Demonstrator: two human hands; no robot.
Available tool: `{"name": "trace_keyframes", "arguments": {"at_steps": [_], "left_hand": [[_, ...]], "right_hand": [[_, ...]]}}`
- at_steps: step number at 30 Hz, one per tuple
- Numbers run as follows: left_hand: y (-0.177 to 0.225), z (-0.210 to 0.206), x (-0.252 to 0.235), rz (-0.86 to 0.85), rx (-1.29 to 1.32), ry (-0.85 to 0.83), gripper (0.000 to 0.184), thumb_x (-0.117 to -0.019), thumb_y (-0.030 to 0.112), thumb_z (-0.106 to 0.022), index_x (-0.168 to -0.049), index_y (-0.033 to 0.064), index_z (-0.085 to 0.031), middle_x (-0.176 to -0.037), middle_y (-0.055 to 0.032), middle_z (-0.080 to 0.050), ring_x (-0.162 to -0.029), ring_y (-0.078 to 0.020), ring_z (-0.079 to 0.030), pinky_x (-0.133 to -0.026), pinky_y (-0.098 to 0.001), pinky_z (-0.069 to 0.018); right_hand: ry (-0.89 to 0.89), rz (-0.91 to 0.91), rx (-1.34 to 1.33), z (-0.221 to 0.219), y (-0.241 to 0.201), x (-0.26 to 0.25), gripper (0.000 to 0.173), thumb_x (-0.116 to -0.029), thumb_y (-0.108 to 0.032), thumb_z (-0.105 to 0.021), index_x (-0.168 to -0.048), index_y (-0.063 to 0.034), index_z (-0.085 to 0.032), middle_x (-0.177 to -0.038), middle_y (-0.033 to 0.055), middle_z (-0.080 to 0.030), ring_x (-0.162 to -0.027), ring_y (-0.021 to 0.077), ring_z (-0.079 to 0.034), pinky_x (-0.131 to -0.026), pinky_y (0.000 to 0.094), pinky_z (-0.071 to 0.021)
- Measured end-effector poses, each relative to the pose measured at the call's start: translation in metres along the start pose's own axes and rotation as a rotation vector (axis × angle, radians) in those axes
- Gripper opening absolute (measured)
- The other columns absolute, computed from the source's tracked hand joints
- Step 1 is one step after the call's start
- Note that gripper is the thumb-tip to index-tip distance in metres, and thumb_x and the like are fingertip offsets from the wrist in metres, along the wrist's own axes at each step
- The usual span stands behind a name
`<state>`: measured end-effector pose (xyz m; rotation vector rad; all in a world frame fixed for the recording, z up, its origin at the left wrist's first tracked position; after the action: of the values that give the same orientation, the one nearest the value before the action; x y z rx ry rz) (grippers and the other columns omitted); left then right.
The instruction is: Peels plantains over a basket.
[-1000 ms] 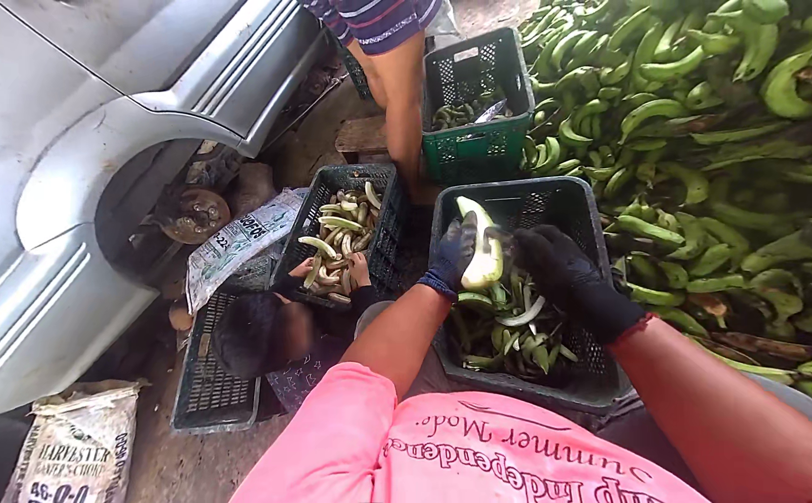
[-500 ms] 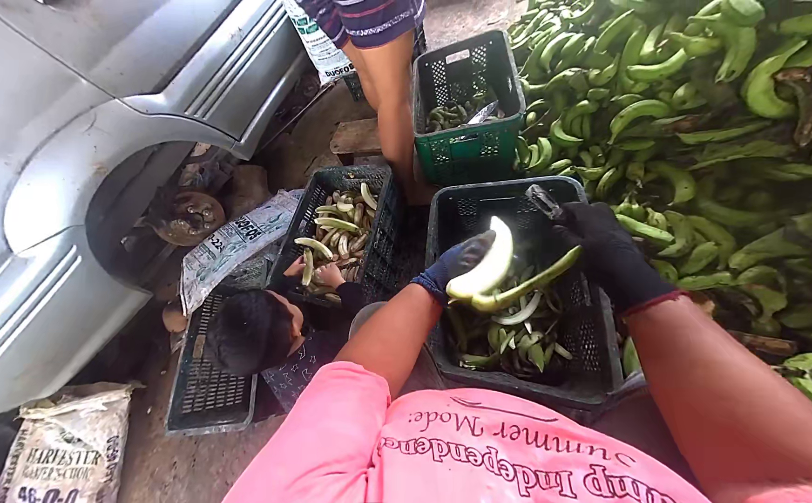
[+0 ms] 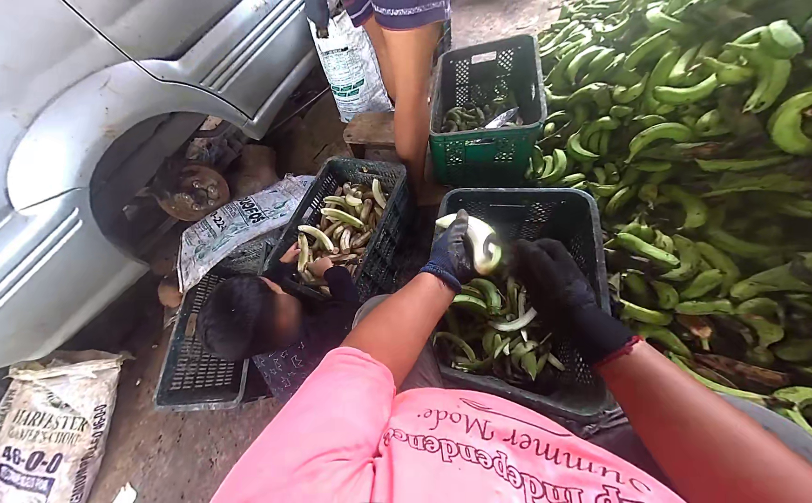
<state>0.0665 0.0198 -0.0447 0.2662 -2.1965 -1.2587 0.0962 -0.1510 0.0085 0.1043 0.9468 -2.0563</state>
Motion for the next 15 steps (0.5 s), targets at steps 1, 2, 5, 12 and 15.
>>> {"name": "trace_keyframes", "arguments": {"at_steps": [1,2,5,12,15], "left_hand": [[0.001,-0.01,0.004,-0.008,0.021,-0.089,0.049,-0.1081,0.047,-0.041,-0.138,0.0095,-0.052,-0.115,-0.0121,-0.066,-0.101,-0.0209,-0.066,-0.087,-0.0434,-0.0569],[0.001,-0.018,0.006,-0.019,0.026,-0.157,0.045,-0.1091,0.043,-0.041,-0.135,0.0089,-0.053,-0.111,-0.0108,-0.066,-0.098,-0.019,-0.066,-0.086,-0.0411,-0.0574],[0.0,-0.022,0.006,-0.025,-0.018,-0.166,0.046,-0.1091,0.044,-0.04,-0.133,0.008,-0.055,-0.105,-0.0106,-0.067,-0.092,-0.0184,-0.067,-0.082,-0.0394,-0.058],[-0.003,-0.05,0.033,-0.009,-0.457,-0.501,0.043,-0.1101,0.032,-0.036,-0.141,0.0062,-0.052,-0.116,-0.0121,-0.067,-0.101,-0.0174,-0.067,-0.09,-0.0399,-0.0567],[-0.022,-0.069,0.061,0.125,-0.596,-0.695,0.046,-0.1103,0.033,-0.037,-0.145,0.0065,-0.049,-0.114,-0.0155,-0.068,-0.096,-0.0213,-0.069,-0.086,-0.042,-0.0588]], "right_hand": [[-0.015,-0.04,0.001,0.003,0.007,-0.004,0.042,-0.1019,-0.021,-0.061,-0.14,-0.0038,-0.058,-0.125,0.0255,-0.059,-0.112,0.0428,-0.062,-0.092,0.0593,-0.0536],[-0.015,-0.05,-0.007,0.006,0.011,-0.008,0.042,-0.1015,-0.019,-0.062,-0.14,-0.0036,-0.057,-0.125,0.0259,-0.058,-0.112,0.0434,-0.061,-0.092,0.0602,-0.053],[-0.026,0.008,-0.047,0.012,0.01,-0.012,0.04,-0.1,-0.015,-0.063,-0.138,-0.0035,-0.06,-0.122,0.023,-0.06,-0.112,0.0394,-0.061,-0.094,0.0573,-0.0523],[-0.09,-0.167,-0.028,0.013,0.049,-0.019,0.041,-0.1048,-0.023,-0.056,-0.143,-0.0086,-0.057,-0.127,0.0245,-0.059,-0.115,0.0413,-0.061,-0.095,0.0618,-0.0516],[-0.214,-0.411,-0.056,0.018,0.083,-0.018,0.045,-0.1002,-0.015,-0.062,-0.145,-0.0105,-0.055,-0.131,0.0255,-0.057,-0.121,0.0439,-0.057,-0.098,0.0669,-0.0474]]}}
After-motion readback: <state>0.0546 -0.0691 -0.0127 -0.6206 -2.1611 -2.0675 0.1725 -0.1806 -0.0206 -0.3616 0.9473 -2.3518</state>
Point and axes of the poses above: each hand's wrist, its own x-axis away from the middle knuckle, its own z-axis out of the back of the hand, y = z × x, the point moved 9 cm from there along -x, towards the middle knuckle
